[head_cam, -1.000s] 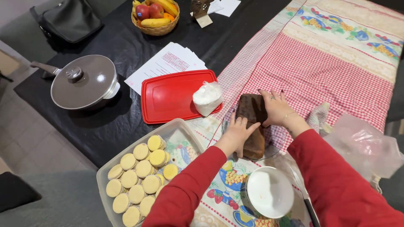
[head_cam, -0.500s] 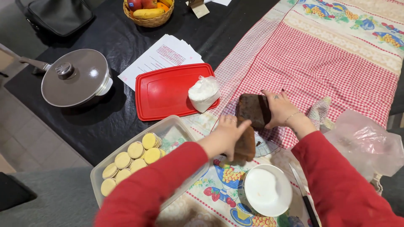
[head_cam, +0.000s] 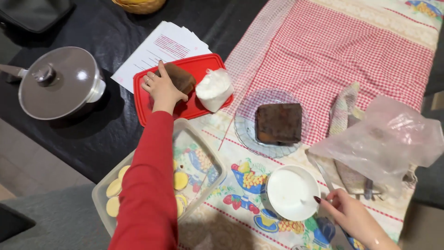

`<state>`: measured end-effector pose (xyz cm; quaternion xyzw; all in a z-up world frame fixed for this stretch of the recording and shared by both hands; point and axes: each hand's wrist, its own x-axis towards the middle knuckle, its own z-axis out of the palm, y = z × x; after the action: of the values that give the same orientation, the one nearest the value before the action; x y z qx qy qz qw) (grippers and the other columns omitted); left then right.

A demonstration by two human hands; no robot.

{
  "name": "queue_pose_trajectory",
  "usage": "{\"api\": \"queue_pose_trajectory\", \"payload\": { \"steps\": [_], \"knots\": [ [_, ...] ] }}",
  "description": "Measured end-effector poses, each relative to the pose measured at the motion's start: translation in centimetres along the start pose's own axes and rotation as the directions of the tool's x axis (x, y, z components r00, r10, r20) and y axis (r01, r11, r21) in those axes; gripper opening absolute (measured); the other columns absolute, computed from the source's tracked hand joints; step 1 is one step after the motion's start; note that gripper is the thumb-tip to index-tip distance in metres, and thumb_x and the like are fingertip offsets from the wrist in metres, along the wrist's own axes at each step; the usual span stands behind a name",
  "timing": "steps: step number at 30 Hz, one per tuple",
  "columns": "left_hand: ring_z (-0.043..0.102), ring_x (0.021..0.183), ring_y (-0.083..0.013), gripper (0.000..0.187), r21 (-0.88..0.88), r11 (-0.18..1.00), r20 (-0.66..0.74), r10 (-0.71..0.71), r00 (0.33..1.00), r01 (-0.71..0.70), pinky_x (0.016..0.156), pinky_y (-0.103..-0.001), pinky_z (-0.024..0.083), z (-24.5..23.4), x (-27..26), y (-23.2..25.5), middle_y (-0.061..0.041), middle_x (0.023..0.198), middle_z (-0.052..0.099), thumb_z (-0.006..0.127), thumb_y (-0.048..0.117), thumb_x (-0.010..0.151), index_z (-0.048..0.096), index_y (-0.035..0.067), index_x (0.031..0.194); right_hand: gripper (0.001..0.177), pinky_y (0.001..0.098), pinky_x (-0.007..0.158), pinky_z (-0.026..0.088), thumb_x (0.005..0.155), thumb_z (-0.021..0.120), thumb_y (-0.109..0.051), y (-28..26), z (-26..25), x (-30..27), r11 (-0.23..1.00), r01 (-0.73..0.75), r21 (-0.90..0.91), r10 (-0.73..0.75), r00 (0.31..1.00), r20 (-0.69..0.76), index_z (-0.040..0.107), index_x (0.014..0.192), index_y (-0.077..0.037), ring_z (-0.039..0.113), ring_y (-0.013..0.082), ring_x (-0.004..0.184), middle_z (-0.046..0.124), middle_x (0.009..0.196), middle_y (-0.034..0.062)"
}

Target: The person slices a chocolate chip cake into several pieces using a knife.

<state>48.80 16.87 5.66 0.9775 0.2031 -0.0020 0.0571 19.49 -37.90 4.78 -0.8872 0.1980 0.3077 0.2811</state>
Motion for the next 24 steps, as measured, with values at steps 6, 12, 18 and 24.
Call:
{"api": "queue_pose_trajectory", "payload": {
  "steps": [6, 12, 18, 24],
  "knots": [
    [-0.015, 0.143, -0.061, 0.131, -0.088, 0.994, 0.131, 0.081, 0.988, -0.07, 0.112, -0.073, -0.004, -1.3, -5.4, 4.5, -0.049, 0.156, -0.006, 0.097, 0.036, 0.057, 0.024, -0.007, 0.157, 0.044, 0.0245, 0.038, 0.054, 0.106, 0.051, -0.025, 0.0, 1.6, 4.8, 0.999, -0.042, 0.034, 0.032, 0.969, 0.245, 0.08, 0.093, 0.004, 0.056, 0.0162, 0.036, 0.071, 0.054, 0.0119],
    [0.07, 0.079, -0.033, 0.042, -0.447, 0.892, 0.44, 0.16, 0.884, 0.061, 0.078, -0.046, 0.056, -4.8, -25.5, 11.7, -0.016, 0.088, 0.073, 0.045, 0.037, 0.101, 0.069, 0.001, 0.102, 0.059, 0.0356, 0.036, 0.041, 0.113, 0.043, -0.027, -9.7, -8.4, 8.5, 0.899, 0.227, 0.375, -0.219, 0.974, -0.065, 0.068, 0.083, 0.017, 0.056, 0.0292, 0.042, 0.065, 0.058, 0.023],
    [0.065, 0.044, -0.0178, 0.038, -0.726, 0.293, 0.662, 0.053, 0.748, 0.622, 0.042, -0.025, 0.05, 8.4, -29.3, 16.4, -0.009, 0.069, 0.073, 0.05, 0.028, 0.104, 0.059, -0.009, 0.108, 0.036, 0.0255, 0.048, 0.057, 0.105, 0.029, -0.012, -19.6, -9.2, 20.1, 0.784, 0.188, 0.592, -0.103, 0.979, -0.174, 0.057, 0.105, 0.01, 0.065, 0.0178, 0.052, 0.069, 0.071, 0.013],
    [0.076, 0.064, -0.0199, 0.033, -0.777, 0.181, 0.629, 0.17, 0.759, 0.603, 0.044, -0.017, 0.051, 14.1, -29.2, 15.8, -0.023, 0.086, 0.076, 0.048, 0.025, 0.099, 0.056, -0.005, 0.112, 0.071, 0.0634, 0.084, 0.055, 0.096, 0.074, -0.026, -17.4, -7.5, 11.6, 0.686, 0.72, 0.104, -0.645, 0.668, -0.371, 0.037, 0.138, 0.017, 0.057, 0.0589, 0.115, 0.053, 0.13, 0.042]
  ]
}}
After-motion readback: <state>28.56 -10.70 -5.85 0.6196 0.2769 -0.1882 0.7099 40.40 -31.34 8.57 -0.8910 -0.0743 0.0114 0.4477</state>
